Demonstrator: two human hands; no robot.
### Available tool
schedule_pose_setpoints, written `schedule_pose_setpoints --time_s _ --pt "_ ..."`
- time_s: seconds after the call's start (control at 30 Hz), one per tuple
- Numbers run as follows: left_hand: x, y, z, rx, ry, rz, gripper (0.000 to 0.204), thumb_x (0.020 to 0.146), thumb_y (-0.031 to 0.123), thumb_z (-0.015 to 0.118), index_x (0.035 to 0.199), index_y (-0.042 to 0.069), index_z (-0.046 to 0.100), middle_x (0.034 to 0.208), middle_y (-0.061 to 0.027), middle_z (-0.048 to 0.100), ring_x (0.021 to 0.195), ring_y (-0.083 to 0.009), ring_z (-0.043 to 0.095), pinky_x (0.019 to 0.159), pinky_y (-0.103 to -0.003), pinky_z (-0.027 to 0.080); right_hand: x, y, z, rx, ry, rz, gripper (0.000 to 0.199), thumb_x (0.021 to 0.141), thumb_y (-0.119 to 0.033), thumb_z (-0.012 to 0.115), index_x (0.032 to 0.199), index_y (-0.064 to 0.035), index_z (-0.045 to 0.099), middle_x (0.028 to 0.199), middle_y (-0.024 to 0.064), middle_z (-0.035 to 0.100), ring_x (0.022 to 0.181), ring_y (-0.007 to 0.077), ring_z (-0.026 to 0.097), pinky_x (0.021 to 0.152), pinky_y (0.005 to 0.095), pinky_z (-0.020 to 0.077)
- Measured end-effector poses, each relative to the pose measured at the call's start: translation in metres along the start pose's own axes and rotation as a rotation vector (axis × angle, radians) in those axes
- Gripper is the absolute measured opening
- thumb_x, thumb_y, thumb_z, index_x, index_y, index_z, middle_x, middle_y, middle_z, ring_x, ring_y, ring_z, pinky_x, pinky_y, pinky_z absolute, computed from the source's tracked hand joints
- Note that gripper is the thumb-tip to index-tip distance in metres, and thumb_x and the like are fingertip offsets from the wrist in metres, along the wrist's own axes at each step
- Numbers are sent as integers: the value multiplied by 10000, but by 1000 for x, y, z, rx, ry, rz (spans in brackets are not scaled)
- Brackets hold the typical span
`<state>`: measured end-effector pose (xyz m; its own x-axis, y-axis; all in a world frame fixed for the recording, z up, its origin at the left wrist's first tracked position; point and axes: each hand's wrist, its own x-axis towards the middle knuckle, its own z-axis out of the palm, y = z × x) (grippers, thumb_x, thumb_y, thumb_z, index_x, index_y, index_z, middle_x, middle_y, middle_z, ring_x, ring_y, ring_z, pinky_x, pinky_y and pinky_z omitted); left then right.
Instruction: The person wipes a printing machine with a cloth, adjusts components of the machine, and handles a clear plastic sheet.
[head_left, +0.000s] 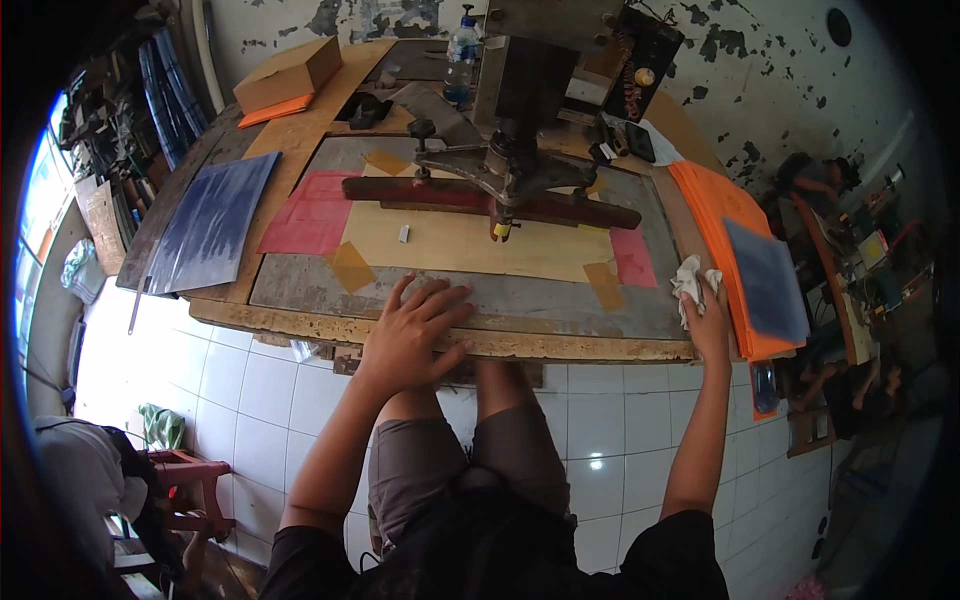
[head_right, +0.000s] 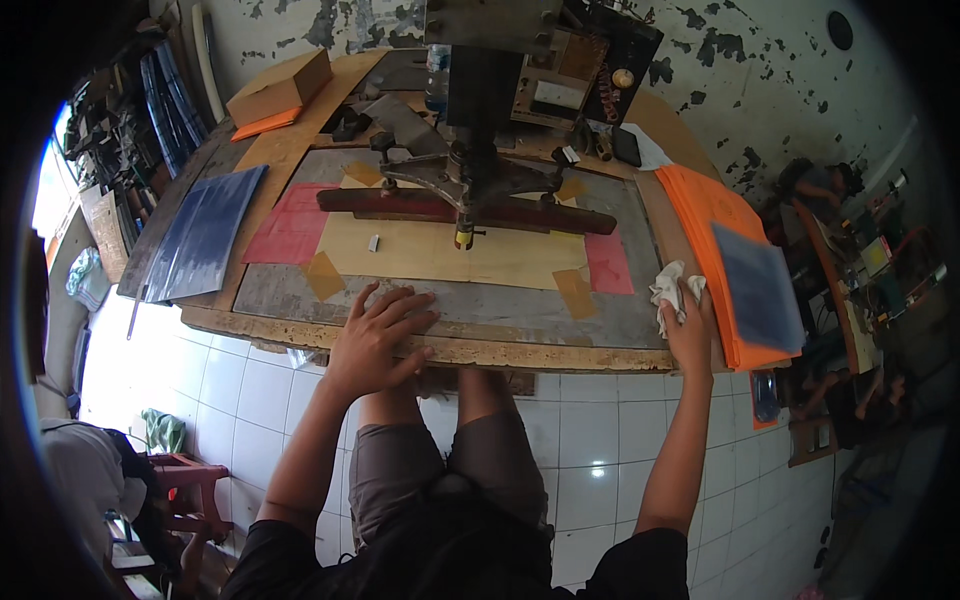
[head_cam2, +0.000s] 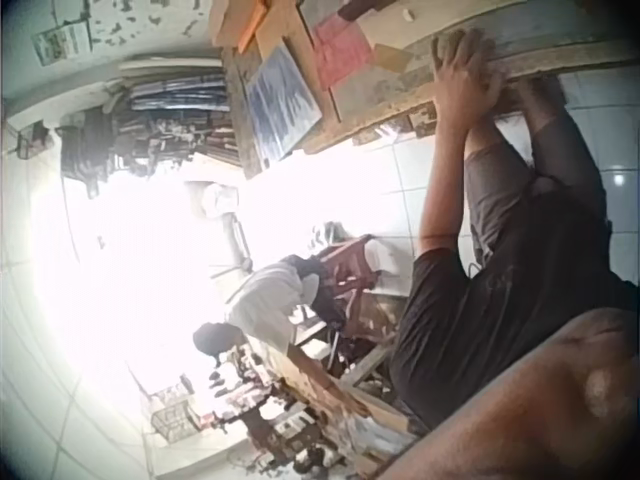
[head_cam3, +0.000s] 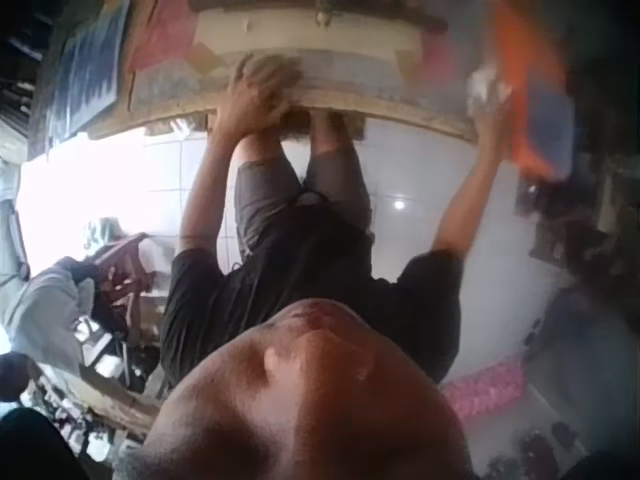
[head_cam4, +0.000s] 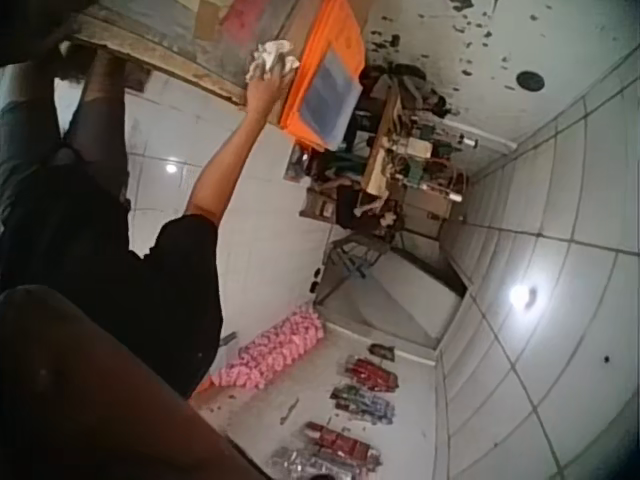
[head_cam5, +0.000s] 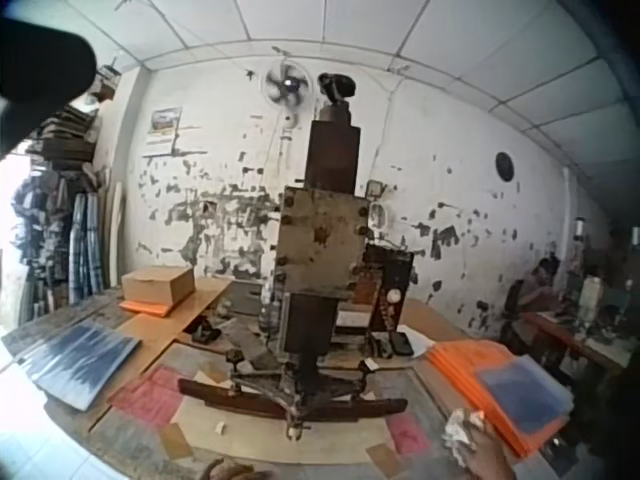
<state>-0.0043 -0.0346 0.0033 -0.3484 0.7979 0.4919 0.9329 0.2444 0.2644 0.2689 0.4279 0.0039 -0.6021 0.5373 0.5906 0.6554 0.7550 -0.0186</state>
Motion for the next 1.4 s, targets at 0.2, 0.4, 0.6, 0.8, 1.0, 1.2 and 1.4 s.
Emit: schedule_pose_setpoints --time_s 0.2,0.4,0.6,0.8,1.0,1.2,1.4 --pt "3 2 -1 33 -50 10 474 988 470 703 1324 137 735 1611 -22 605 1516 -288 519 1355 -599 238 16 3 -8 240 -179 33 445 1056 -214 718 1467 -51 669 1481 217 630 1384 441 594 1169 519 479" --pt "1 1 -7 -1 -106 0 440 975 455 715 1275 133 727 1641 -23 589 1544 -290 497 1357 -609 231 -20 -148 -34 766 -128 -295 539 989 -124 777 1509 -79 643 1346 180 684 1344 431 621 1152 545 483" --pt "0 -1 -4 -43 -53 8 409 921 403 770 1249 159 761 1603 -16 628 1534 -287 515 1355 -603 234 -48 -224 -49 551 -225 -447 688 965 -154 797 1616 -173 573 1630 164 527 1534 445 452 1259 589 369" --pt "2 0 -5 -65 -49 -6 394 911 391 796 1240 176 786 1555 -8 666 1499 -278 546 1345 -610 246 -47 -255 -52 484 -230 -634 533 989 -256 775 1513 -218 685 1672 101 514 1508 433 475 1236 663 366" --pt "0 -1 -1 -3 -20 -2 376 933 414 795 1235 189 796 1541 -6 669 1485 -277 546 1341 -623 243 -3 -206 -13 479 -226 -268 318 991 -168 759 1308 -159 787 1476 66 694 1346 362 621 1137 505 486" --pt "-3 -1 -2 4 4 -28 377 925 443 799 1217 206 815 1659 -107 526 1554 -329 461 1337 -630 227 -35 -283 -36 781 -204 -575 405 983 -43 713 1387 -58 731 1458 118 713 1207 375 689 1102 487 503" --pt "-2 0 -6 12 41 -17 389 932 481 793 1190 192 823 1734 -203 387 1611 -393 367 1323 -653 225 -9 -314 -11 601 -247 -451 397 994 -102 681 1384 -28 696 1450 123 697 1309 361 641 1111 522 484"
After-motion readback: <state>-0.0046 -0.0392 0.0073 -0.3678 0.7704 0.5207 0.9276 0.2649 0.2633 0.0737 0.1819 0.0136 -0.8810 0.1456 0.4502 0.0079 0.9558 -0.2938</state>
